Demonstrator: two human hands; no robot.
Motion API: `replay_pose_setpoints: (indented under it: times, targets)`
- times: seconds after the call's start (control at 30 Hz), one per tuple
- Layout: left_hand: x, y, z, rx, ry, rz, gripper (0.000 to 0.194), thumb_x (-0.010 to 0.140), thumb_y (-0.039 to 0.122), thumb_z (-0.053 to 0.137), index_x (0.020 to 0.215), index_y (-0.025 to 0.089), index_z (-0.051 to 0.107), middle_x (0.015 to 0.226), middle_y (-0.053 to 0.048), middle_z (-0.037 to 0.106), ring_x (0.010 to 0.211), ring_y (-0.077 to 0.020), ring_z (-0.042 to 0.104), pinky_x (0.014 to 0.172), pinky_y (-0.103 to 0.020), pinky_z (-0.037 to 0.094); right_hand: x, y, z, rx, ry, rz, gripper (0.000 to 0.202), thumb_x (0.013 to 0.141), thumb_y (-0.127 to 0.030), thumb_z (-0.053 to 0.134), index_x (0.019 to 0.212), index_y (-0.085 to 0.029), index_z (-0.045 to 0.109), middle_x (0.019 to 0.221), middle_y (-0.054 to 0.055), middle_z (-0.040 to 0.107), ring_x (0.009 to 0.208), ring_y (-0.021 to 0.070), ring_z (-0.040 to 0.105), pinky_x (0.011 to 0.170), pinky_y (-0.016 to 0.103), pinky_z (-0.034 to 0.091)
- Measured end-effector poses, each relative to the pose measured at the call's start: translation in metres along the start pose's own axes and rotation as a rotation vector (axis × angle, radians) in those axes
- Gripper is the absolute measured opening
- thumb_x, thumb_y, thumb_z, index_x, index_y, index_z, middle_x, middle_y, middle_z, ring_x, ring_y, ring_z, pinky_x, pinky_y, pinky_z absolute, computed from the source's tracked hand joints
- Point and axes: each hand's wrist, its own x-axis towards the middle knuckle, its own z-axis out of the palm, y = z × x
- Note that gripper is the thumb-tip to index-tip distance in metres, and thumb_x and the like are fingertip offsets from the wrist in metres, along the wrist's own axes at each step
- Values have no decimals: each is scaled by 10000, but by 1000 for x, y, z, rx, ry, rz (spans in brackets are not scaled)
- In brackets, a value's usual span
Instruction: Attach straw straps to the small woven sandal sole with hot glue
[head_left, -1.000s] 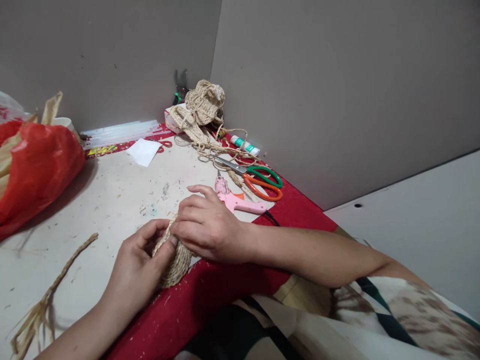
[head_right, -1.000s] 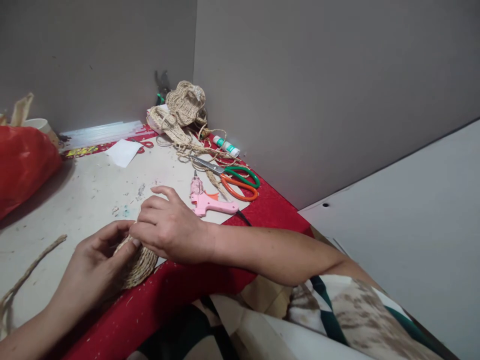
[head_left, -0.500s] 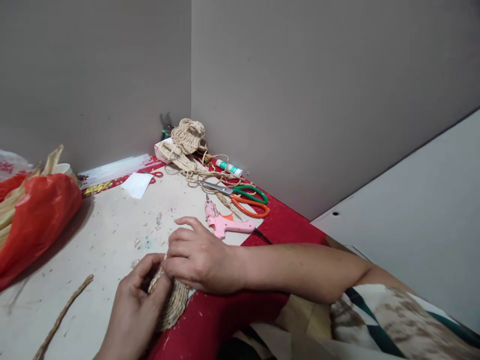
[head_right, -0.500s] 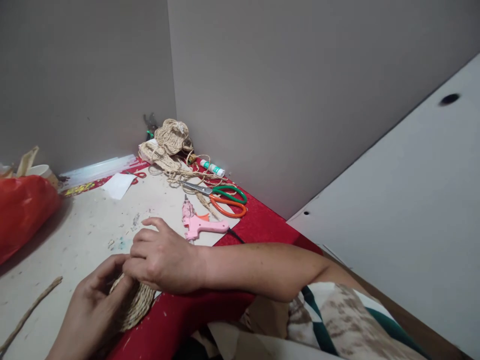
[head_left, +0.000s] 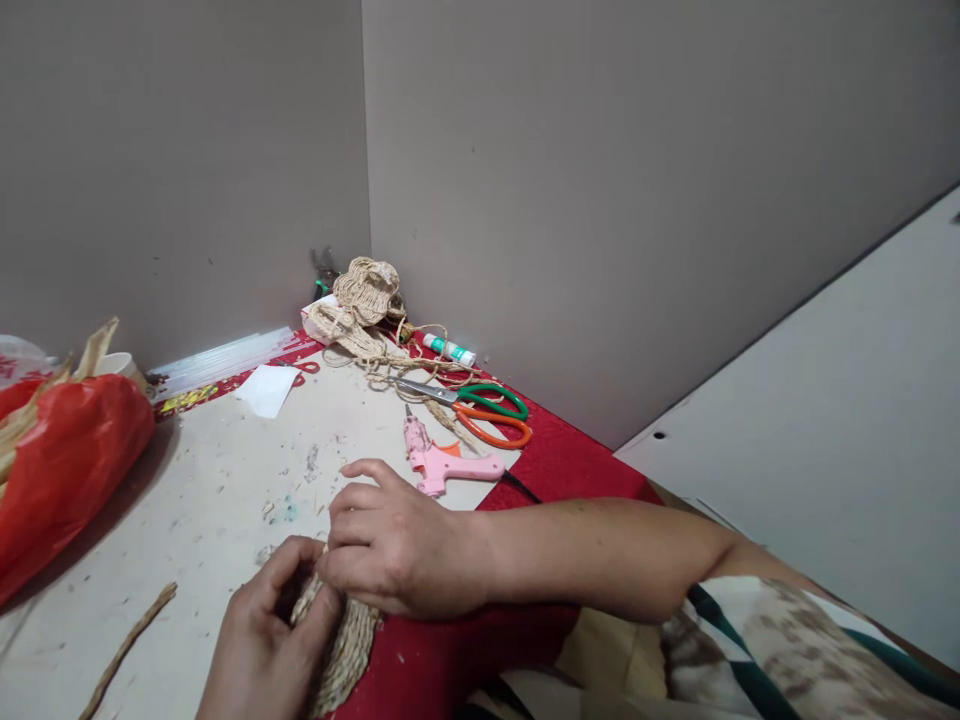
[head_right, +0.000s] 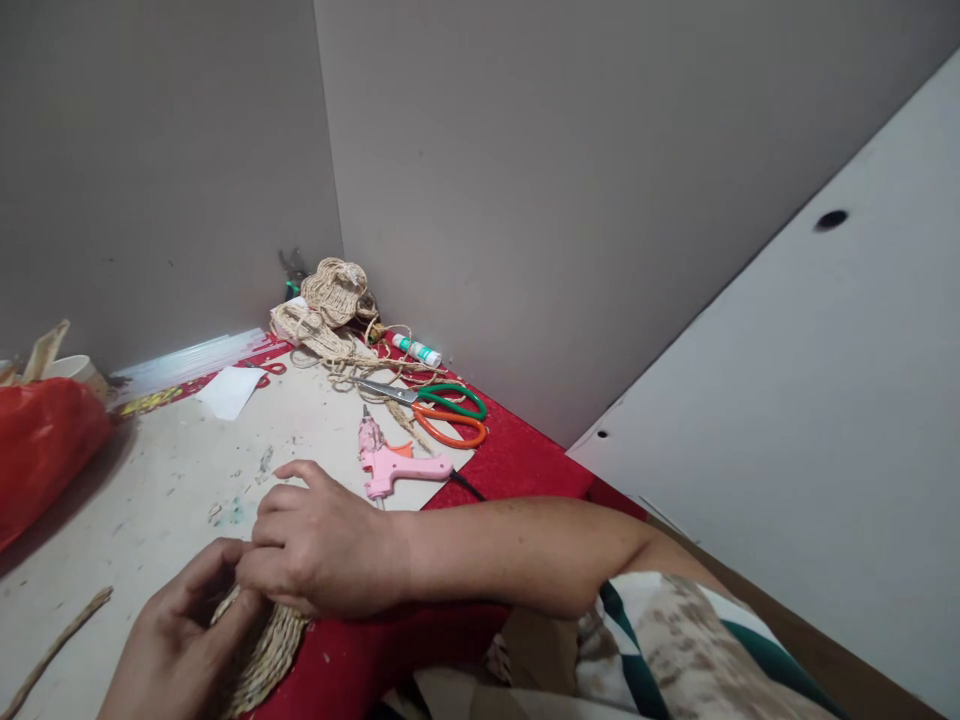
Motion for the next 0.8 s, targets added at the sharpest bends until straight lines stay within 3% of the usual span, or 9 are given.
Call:
replay_pose_setpoints:
  times: [0.47,0.6,0.7,0.8]
  targets:
    - [-4,2,1,-101,-63,-38,189,844,409,584,794,229,615,709,5,641,672,-174,588,635,-255,462,1,6,-6,144,-94,16,220,929,-239,450,938,-166,657,842,20,643,918,171,550,1052,422,261]
    - [-4,1,0,-132,-64,-53,201,827,421,613,809,220,621,722,-3,637,697,-180,588,649,-260,465,1,6,-4,272,-93,55,195,870,-251,513,973,-165,653,855,18,668,925,164,576,1003,370,326]
    - [-5,-2,-1,-193,-53,-107,212,833,421,619,894,218,626,790,-11,641,745,-183,589,658,-263,465,3,7,-4,333,9,83,236,856,-304,544,999,-146,644,880,40,699,916,165,608,933,351,393]
    - [-5,-4,-3,-285,19,-188,227,823,407,648,948,221,613,814,-14,640,731,-176,585,629,-258,454,4,10,-10,344,267,173,188,879,-281,555,958,-134,643,872,69,715,863,160,638,868,345,449]
